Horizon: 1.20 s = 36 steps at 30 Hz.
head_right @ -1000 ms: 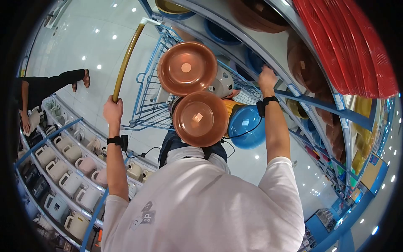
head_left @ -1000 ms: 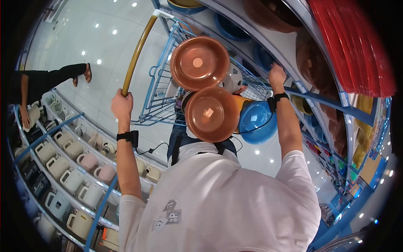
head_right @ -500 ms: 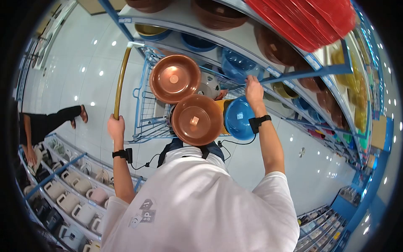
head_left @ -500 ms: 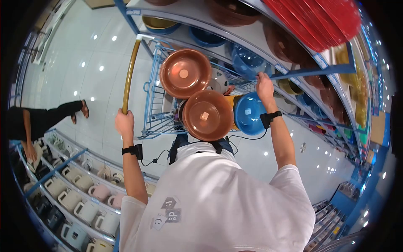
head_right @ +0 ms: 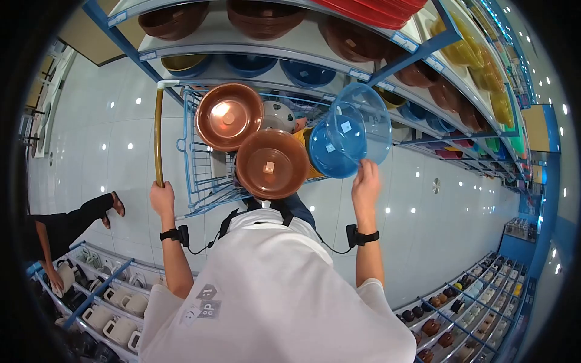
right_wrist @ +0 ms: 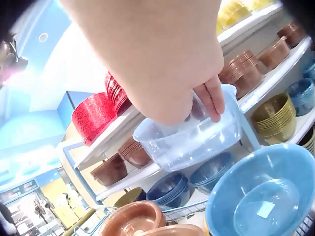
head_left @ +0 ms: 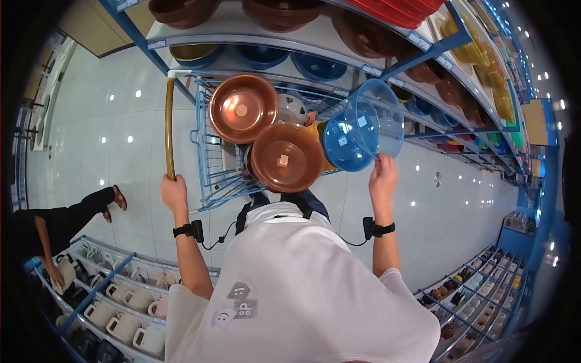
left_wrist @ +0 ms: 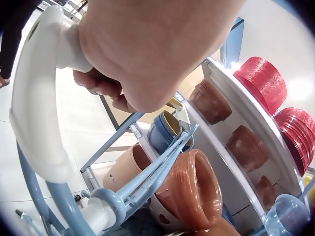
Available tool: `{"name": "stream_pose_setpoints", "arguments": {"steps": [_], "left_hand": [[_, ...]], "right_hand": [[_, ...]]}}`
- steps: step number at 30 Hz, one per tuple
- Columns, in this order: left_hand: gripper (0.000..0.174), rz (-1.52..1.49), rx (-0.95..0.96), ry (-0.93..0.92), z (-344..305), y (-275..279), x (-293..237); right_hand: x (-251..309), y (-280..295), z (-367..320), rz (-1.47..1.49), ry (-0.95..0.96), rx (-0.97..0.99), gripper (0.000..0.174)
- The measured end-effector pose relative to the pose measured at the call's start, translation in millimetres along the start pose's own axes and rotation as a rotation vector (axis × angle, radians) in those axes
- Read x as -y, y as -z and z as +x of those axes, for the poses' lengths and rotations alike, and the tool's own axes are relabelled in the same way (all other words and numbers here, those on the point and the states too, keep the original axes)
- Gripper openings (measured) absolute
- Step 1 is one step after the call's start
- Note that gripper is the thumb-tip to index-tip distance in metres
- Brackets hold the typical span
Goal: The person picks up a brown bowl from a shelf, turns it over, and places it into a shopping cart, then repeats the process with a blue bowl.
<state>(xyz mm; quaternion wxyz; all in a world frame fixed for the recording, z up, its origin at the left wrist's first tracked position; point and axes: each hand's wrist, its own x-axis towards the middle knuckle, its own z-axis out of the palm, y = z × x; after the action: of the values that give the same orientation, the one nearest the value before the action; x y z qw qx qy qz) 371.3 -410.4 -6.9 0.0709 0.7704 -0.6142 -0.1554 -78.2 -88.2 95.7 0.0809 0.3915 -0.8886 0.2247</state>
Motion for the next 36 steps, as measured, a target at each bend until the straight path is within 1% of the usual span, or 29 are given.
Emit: {"name": "stream_pose_setpoints", "arguments": {"steps": [1, 3, 4, 6, 7, 9, 10, 12, 16, 22, 24, 26, 29, 32, 34, 35, 36], "left_hand": [[0.027, -0.01, 0.01, 0.018, -1, 2, -1], [0.026, -0.012, 0.0, 0.004, -2, 2, -1], [0.026, -0.015, -0.009, -0.006, -1, 1, 1], [0.027, -0.012, -0.002, 0.01, 1, -1, 3], [0.028, -0.007, 0.012, 0.025, 1, -1, 4], [0.028, -0.014, 0.008, 0.025, 0, 0, 3], [0.028, -0.021, 0.005, 0.022, 0, 0, 3], [0.028, -0.02, -0.003, 0.021, -1, -2, 5], [0.026, -0.01, -0.009, 0.022, 1, -4, 5], [0.026, 0.021, -0.022, 0.047, 0, -5, 2], [0.025, 0.033, -0.023, 0.052, -1, -4, 0], [0.025, 0.045, -0.025, 0.062, -1, -2, -2], [0.025, 0.061, -0.036, 0.075, -2, -2, -5], [0.025, 0.081, -0.029, 0.098, -2, -3, -5], [0.024, 0.079, -0.029, 0.107, -1, -2, -6], [0.024, 0.086, -0.029, 0.121, -1, -3, -6], [0.024, 0.1, -0.035, 0.125, -1, -5, -5]], "right_hand": [[-4, -6, -11, -0.003, -0.004, -0.002, 0.021], [-8, -21, -27, -0.005, -0.128, 0.182, 0.024], [-8, -24, -33, -0.001, -0.127, 0.179, 0.024], [-6, -29, -38, -0.109, -0.137, 0.406, 0.03], [-8, -31, -38, -0.108, -0.135, 0.407, 0.03], [-12, -37, -32, -0.067, -0.126, 0.573, 0.03], [-14, -41, -27, -0.067, -0.122, 0.577, 0.03], [-16, -47, -10, -0.045, -0.037, 0.549, 0.028], [-3, -49, 44, -0.06, -0.052, 0.586, 0.025], [8, -69, 137, -0.153, 0.012, 0.601, 0.027], [9, -85, 168, -0.208, 0.021, 0.61, 0.03], [-5, -111, 199, -0.214, 0.042, 0.641, 0.031], [2, -134, 233, -0.24, 0.096, 0.701, 0.032], [5, -162, 259, -0.265, 0.143, 0.771, 0.034], [-3, -189, 270, -0.25, 0.21, 0.749, 0.034], [0, -195, 276, -0.224, 0.181, 0.814, 0.034], [-4, -207, 279, -0.22, 0.191, 0.825, 0.034]]}}
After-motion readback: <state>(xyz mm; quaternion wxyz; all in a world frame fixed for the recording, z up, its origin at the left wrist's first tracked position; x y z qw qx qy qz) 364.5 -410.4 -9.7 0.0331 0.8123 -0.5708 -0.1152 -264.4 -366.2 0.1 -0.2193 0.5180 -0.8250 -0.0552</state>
